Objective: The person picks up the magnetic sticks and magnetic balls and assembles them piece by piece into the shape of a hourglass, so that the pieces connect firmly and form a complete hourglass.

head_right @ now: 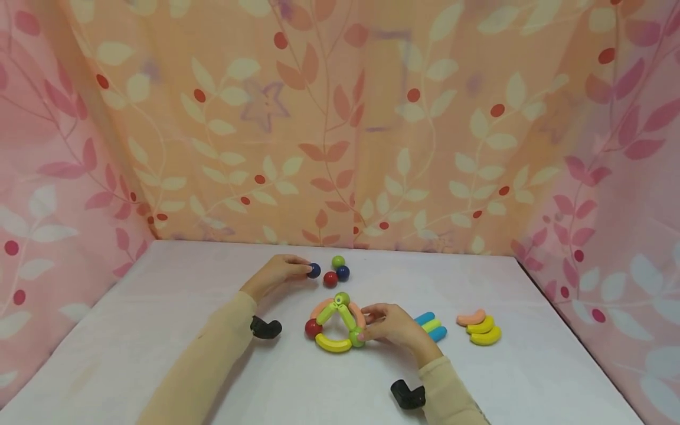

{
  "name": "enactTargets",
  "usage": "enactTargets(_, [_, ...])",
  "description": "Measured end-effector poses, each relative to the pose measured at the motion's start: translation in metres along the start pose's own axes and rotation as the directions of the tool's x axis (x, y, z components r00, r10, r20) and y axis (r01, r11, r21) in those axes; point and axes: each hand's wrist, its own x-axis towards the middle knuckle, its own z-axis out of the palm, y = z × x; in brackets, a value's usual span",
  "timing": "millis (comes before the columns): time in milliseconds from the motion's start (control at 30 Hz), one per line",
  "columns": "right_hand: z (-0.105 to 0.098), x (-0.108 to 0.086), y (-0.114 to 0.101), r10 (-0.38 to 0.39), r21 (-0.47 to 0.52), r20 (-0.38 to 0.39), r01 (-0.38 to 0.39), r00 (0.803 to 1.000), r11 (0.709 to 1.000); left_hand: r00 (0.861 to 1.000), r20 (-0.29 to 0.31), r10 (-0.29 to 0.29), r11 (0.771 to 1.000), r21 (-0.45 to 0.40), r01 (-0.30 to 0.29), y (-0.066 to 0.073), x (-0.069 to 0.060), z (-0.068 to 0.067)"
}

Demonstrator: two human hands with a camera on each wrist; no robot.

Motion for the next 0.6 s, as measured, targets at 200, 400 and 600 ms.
enactTargets(200, [-0.001,0.0,-0.001,-0.001,-0.017,-0.001,0.001,1.0,1.0,0.997,0.073,0.007,1.0,-0.003,-0.007,0.012,-0.016,0.005])
enactTargets(400, [-0.003,-0.001,-0.003,-0.01,-0.037,0.0,0.01,1.0,0.999,0.987,0.149,0.052,0.999,-0.009,-0.051,0.026,-0.031,0.014])
enactTargets(600, [-0.001,-0.002,-0.002,-0.005,-0.021,0.013,0.005,1.0,1.0,0.974,0.198,0.114,0.992,0.031,-0.122,0.037,-0.053,0.026])
